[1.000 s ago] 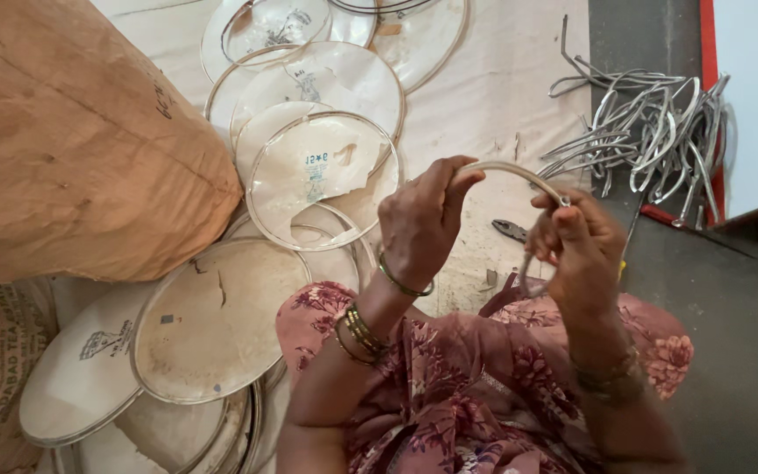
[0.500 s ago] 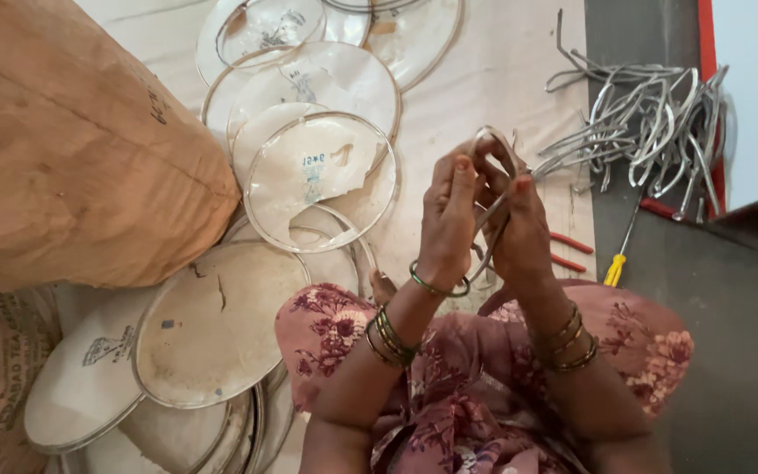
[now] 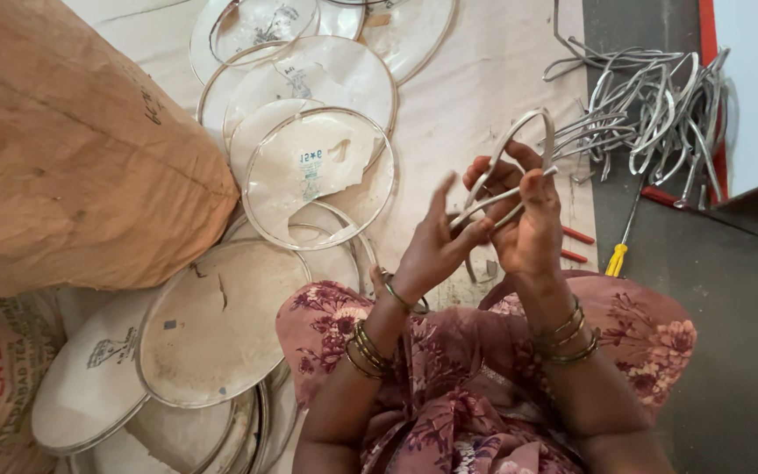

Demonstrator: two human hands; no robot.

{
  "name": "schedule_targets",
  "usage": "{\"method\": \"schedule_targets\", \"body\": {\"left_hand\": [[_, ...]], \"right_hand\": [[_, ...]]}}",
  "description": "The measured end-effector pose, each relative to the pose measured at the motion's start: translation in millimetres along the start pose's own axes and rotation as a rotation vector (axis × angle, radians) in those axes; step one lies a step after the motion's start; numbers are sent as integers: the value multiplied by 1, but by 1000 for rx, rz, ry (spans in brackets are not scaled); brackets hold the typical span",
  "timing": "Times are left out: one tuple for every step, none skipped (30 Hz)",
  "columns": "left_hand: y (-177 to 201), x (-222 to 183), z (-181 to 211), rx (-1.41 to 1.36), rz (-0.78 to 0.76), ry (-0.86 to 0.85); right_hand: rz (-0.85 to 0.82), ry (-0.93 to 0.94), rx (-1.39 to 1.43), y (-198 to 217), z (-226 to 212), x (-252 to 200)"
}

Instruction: The person fits metal rings onto white circular membranes by hand and using pliers while sitting on the floor.

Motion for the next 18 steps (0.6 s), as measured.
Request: {"method": "schedule_targets", "body": {"left_hand": [[0, -1, -9, -58, -36, 42], [-1, -1, -16, -115, -73, 84], [-2, -2, -21, -175, -109, 125], [1, -1, -24, -29, -97, 150], [6, 0, -24, 117, -83, 173], [12, 0, -24, 263, -69, 196], [18, -1, -19, 372, -37, 131], [24, -3, -15, 480, -4, 66], [26, -5, -11, 587, 24, 0], [22, -7, -10, 596, -17, -45], [18, -8, -9, 609, -61, -93], [13, -8, -6, 621, -106, -141], [12, -8, -5, 659, -137, -159], [12, -9, -2, 698, -169, -177], [13, -9, 0, 733, -195, -194], [15, -9, 2, 741, -213, -172], [19, -11, 2, 750, -232, -146], [19, -12, 1, 758, -250, -119]], "right_hand": [[6, -34, 53, 3, 2, 2], [12, -68, 106, 6, 3, 4], [76, -149, 6, 13, 1, 7], [139, -230, -94, 20, -3, 11], [200, -311, -194, 22, -4, 13], [205, -153, -443, 19, -21, 12], [209, 9, -690, 15, -47, 4], [210, 177, -935, 7, -67, -2], [61, 214, -1215, -7, -69, -4], [-100, 249, -1491, -17, -68, -6], [-266, 285, -1759, -25, -65, -9], [-398, 352, -1912, -31, -56, -12], [-534, 418, -2062, -36, -41, -16], [-677, 484, -2206, -38, -29, -21], [-703, 479, -2176, -34, -26, -20], [-729, 474, -2145, -29, -23, -19], [-755, 466, -2112, -23, -19, -20], [-784, 474, -2074, -19, -15, -24]]}}
Point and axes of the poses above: each hand's wrist, its own x-axis towards the middle knuckle, its own y-axis out of the back of the hand, z = x × y, the point moved 5 cm from there along x, towards the middle knuckle
